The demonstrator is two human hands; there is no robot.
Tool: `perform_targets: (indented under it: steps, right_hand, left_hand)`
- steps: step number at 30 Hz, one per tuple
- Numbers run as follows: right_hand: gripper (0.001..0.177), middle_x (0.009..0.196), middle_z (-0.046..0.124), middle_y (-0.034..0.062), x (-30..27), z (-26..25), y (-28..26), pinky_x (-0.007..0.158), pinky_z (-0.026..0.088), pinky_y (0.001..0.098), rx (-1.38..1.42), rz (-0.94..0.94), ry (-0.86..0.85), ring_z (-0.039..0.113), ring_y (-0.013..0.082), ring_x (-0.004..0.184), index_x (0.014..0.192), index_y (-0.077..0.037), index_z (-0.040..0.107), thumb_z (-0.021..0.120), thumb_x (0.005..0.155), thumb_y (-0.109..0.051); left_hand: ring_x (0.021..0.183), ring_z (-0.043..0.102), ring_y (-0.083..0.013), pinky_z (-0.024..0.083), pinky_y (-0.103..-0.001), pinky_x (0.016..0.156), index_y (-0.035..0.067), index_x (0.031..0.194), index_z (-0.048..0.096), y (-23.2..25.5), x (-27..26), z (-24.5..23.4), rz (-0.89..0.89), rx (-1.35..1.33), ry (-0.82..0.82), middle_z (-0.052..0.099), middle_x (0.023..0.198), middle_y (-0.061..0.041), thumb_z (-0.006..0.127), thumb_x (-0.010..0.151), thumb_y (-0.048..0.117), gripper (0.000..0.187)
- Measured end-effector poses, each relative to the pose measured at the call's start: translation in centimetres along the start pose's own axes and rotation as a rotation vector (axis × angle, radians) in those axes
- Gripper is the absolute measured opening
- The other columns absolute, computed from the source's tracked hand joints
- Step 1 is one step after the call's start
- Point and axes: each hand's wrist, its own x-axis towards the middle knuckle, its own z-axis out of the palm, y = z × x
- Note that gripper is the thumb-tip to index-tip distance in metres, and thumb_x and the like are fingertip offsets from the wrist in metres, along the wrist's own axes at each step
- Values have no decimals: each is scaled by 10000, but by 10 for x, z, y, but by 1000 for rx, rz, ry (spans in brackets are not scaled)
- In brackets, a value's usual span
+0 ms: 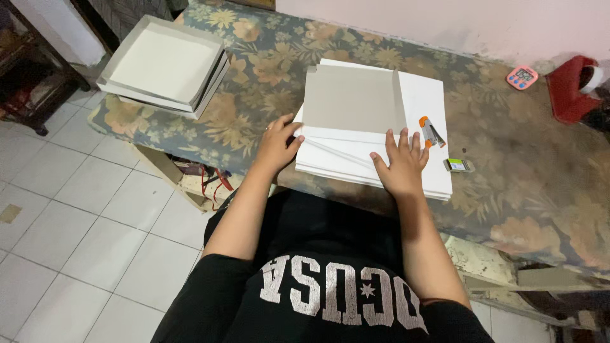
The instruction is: The person folds and presses along the edges of a flat cardboard piece and then uses a utility knife to trim or score portions of the material.
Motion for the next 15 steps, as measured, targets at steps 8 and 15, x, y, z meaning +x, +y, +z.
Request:
perform_targets:
  steps: [8, 15]
  right_hand:
    - [447, 1246, 576, 152, -5, 5, 12, 1204, 174, 605, 119, -113, 228, 314, 454, 1461, 1350, -150, 666, 749, 923, -252]
    - [271, 1352, 570, 175, -4, -8, -1, 1176, 243, 571, 100, -121, 362, 385, 436, 1393, 1185, -155, 731, 757, 916, -172]
  left_hand:
    - [1408, 495, -361, 276, -597, 1140, 103, 942, 666, 25, -27, -7, 255, 168, 63, 697, 1353, -72, 672, 919, 160, 62]
    - [1162, 672, -206, 284, -568, 1214, 134, 1027, 666, 71, -57, -3, 434, 7, -81, 721, 1088, -11, 678, 980, 254, 130]
